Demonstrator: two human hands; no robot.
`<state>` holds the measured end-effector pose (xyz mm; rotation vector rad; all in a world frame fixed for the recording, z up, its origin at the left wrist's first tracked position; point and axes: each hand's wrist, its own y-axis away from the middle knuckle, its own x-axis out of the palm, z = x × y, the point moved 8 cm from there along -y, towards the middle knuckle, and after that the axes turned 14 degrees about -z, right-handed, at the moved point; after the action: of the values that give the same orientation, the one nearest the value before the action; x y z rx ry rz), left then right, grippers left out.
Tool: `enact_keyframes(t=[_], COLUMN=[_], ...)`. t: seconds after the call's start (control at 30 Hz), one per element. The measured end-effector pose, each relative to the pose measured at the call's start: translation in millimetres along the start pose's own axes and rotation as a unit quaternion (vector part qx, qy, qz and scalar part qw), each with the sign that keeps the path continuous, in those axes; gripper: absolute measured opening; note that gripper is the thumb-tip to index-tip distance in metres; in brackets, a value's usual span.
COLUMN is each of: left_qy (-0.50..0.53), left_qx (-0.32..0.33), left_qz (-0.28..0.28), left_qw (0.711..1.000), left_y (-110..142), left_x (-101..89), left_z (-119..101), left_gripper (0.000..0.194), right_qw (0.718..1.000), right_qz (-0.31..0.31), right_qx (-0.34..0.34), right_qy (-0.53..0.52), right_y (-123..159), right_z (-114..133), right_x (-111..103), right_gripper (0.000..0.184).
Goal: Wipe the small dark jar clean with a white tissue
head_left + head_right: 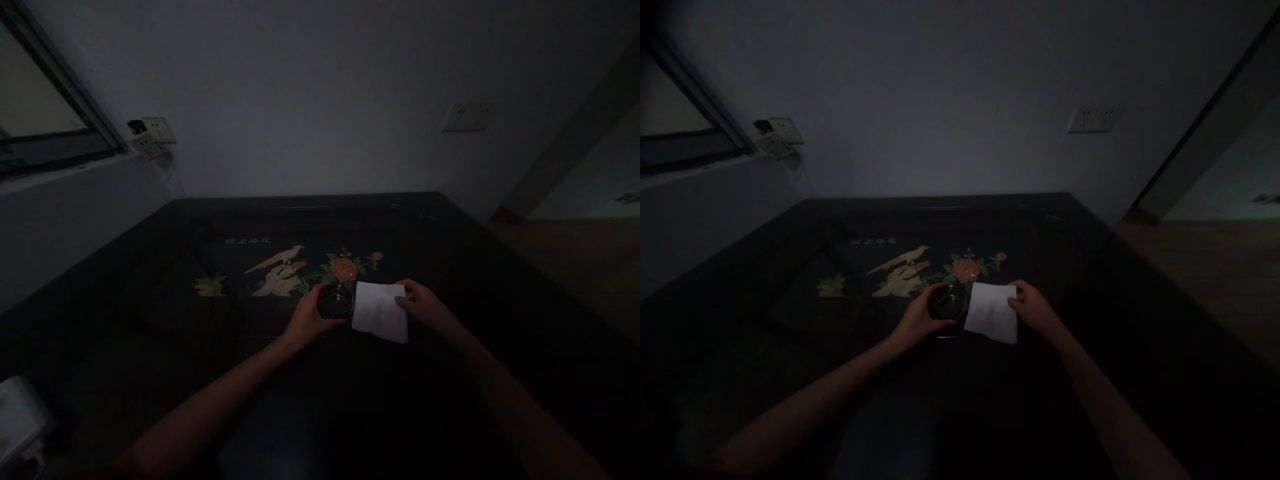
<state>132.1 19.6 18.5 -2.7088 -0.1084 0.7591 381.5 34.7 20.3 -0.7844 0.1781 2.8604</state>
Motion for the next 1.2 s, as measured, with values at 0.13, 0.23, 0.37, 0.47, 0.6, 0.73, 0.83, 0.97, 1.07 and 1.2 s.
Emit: enact_keyframes(t=[0.13, 0.23, 0.37, 0.47, 0.6, 0.73, 0.83, 0.97, 1.07, 1.2], left_qy=[0.013, 0.023, 0.034, 0.042, 0.060, 0.090, 0.124, 0.236, 0.304, 0.357], left_qx=[-0.009, -0.021, -0.015, -0.009, -0.024, -0.021, -0.010, -0.086, -0.143, -0.188], left_qz=[0.005, 0.006, 0.006, 0.007, -0.001, -0.031, -0.041, 0.005, 0.040, 0.043], left_qw=[1.000, 0.999, 0.999, 0.999, 0.998, 0.995, 0.991, 0.968, 0.941, 0.914], left_y=[4.2, 4.7, 5.5, 6.2, 5.6, 3.8, 4.2, 8.8, 13.8, 16.6], left_x=[-1.5, -3.7, -4.5, -3.3, -4.1, -11.8, -16.0, -7.1, 2.6, 8.2], left_z=[-3.4, -1.3, 1.7, 3.4, 3.9, -2.4, -9.5, -9.7, -9.9, -7.4], left_gripper=[0.075, 0.075, 0.075, 0.075, 0.077, 0.081, 0.078, 0.084, 0.088, 0.092], right_qw=[0.999, 0.994, 0.990, 0.996, 0.998, 0.994, 0.983, 0.968, 0.962, 0.963], right_qz=[-0.022, -0.013, 0.009, 0.003, -0.018, -0.076, -0.140, -0.172, -0.181, -0.185], right_qx=[-0.010, -0.012, -0.004, -0.016, -0.038, -0.024, -0.010, -0.080, -0.110, -0.125], right_qy=[-0.043, -0.105, -0.139, -0.087, -0.053, -0.073, -0.122, -0.162, -0.175, -0.151], right_y=[3.5, 7.6, 12.2, 15.4, 20.5, 22.4, 24.7, 37.4, 49.2, 55.7], right_z=[5.7, 13.6, 18.1, 18.3, 18.6, 10.2, 4.8, 21.4, 31.5, 30.7], right_x=[8.8, 21.7, 40.2, 48.4, 48.0, 34.8, 21.5, 12.7, 13.6, 22.5], right_gripper=[0.024, 0.023, 0.031, 0.033, 0.034, 0.034, 0.036, 0.026, 0.024, 0.023])
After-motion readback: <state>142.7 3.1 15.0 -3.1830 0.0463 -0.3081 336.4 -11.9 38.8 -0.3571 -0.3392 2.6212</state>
